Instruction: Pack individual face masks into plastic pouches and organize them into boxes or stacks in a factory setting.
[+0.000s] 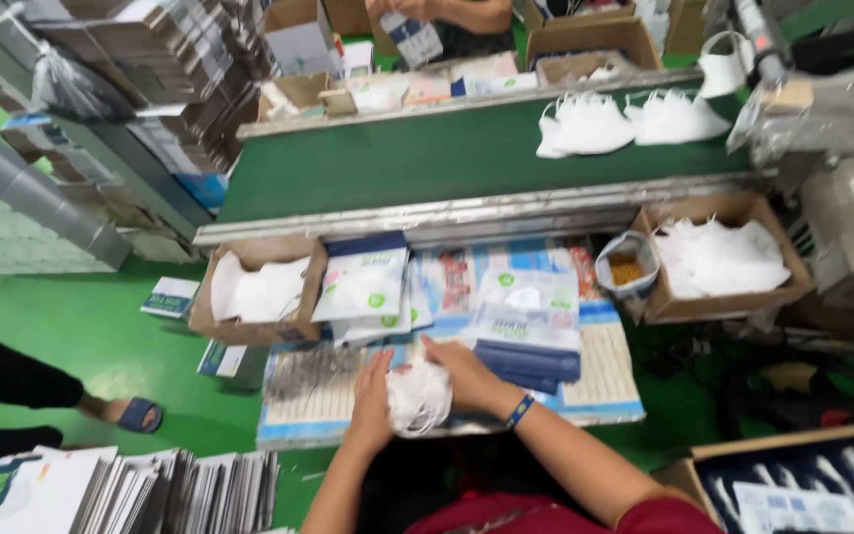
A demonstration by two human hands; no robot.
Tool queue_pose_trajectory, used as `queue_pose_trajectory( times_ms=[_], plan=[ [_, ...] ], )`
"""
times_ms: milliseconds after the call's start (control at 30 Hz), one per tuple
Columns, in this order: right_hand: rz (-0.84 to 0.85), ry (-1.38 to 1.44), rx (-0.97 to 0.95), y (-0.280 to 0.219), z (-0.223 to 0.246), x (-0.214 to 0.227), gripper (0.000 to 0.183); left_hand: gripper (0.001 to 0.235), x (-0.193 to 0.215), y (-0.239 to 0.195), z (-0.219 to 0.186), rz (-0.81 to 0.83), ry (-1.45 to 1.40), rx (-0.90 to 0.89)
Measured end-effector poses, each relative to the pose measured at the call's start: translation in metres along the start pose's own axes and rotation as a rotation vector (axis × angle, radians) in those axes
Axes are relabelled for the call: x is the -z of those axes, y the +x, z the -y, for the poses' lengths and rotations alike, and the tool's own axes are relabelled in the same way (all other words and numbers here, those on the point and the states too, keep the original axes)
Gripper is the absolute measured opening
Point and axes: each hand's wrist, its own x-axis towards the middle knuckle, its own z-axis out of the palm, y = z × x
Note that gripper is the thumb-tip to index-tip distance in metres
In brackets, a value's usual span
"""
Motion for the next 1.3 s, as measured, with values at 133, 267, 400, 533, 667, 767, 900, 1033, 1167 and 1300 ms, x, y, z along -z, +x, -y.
queue_pose_trajectory(
  times_ms=[133, 267, 400, 533, 667, 767, 900, 1033, 1167, 1300],
  plan=[
    [-0.017, -0.053, -0.103, -0.025, -0.029, -0.027, 0.028, 0.070, 0.010, 0.004, -0.014, -0.039, -0.085, -0.014],
    [0.053, -0.082, -0.191, -0.008, 0.020, 0.005, 0.057, 0.056, -0.011, -0.001, -0.004, 0.015, -0.003, -0.096],
    [0.140, -0.157, -0.339, -0.022, -0.030, -0.007, 0.047, 0.037, -0.050, 0.014, 0.033, 0.033, -0.187, -0.023],
    [0.060, 0.234, -0.391, -0.053, -0.041, 0.001, 0.027, 0.063, -0.013, 0.004, -0.020, -0.053, -0.613, -0.030],
    [0.143, 0.061, -0.171, -0.070, -0.043, 0.058, 0.029, 0.075, 0.014, -0.005, -0.070, -0.016, -1.074, 0.011],
    [0.092, -0.099, -0.084, -0.117, -0.053, 0.096, 0.032, 0.038, -0.017, -0.026, -0.063, 0.129, -0.875, -0.058],
    [-0.066, -0.297, -0.019, -0.150, -0.178, 0.132, 0.035, 0.036, 0.002, 0.006, -0.010, 0.481, -0.980, 0.014],
    [0.016, -0.589, -0.168, -0.184, -0.332, 0.111, 0.021, 0.050, -0.015, 0.046, 0.011, 0.847, -0.648, -0.058],
    [0.232, -0.630, -0.312, -0.182, -0.375, 0.100, 0.023, 0.063, -0.084, 0.094, -0.017, 1.037, -0.618, -0.313],
    [0.333, -0.738, -0.148, -0.163, -0.329, 0.110, 0.036, 0.087, -0.187, 0.112, -0.043, 0.974, -0.235, -0.296]
  ],
)
